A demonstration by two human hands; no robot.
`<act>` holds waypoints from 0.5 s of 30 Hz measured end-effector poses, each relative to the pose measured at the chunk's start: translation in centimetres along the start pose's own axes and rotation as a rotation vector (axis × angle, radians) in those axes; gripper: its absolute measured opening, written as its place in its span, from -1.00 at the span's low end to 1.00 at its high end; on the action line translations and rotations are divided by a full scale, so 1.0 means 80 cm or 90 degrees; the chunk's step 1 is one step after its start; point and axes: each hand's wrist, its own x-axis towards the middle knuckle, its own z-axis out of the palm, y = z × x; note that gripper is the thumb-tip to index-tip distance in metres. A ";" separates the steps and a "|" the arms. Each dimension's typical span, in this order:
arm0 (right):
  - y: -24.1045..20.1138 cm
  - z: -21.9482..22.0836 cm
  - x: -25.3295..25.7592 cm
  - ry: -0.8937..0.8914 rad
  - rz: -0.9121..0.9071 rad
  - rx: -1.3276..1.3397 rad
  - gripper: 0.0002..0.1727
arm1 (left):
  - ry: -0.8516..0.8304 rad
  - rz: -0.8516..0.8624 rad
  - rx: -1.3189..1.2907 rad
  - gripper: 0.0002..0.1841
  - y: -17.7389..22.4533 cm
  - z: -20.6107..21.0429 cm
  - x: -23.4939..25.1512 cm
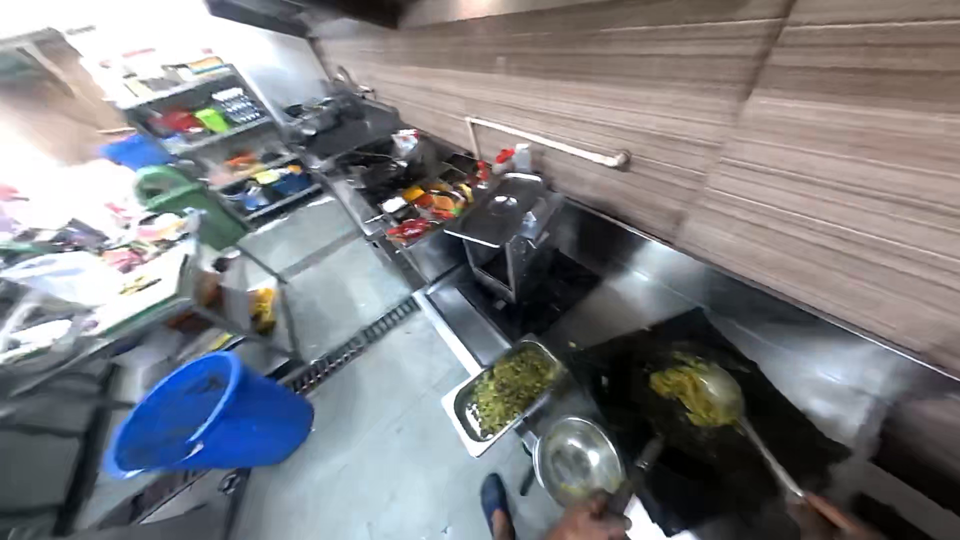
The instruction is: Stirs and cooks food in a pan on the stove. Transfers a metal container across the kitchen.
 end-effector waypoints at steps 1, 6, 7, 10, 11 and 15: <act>-0.001 0.002 0.001 0.013 0.026 0.008 -0.59 | -0.001 -0.003 -0.002 -0.49 0.002 0.000 -0.004; -0.012 0.017 -0.005 0.076 0.102 -0.103 -0.51 | 0.000 0.014 -0.003 -0.49 -0.001 0.000 0.000; -0.016 0.019 -0.018 0.095 0.085 -0.125 -0.49 | 0.002 0.009 0.002 -0.49 -0.006 0.001 0.001; -0.035 0.029 -0.067 0.127 -0.020 -0.054 -0.65 | 0.019 0.009 0.004 -0.55 -0.012 0.000 0.003; -0.040 0.039 -0.093 0.078 -0.055 0.014 -0.72 | 0.022 0.001 0.003 -0.56 -0.012 -0.001 0.000; -0.001 0.138 -0.184 -0.338 0.010 0.206 -0.60 | -0.016 -0.021 0.024 -0.55 -0.022 -0.012 -0.005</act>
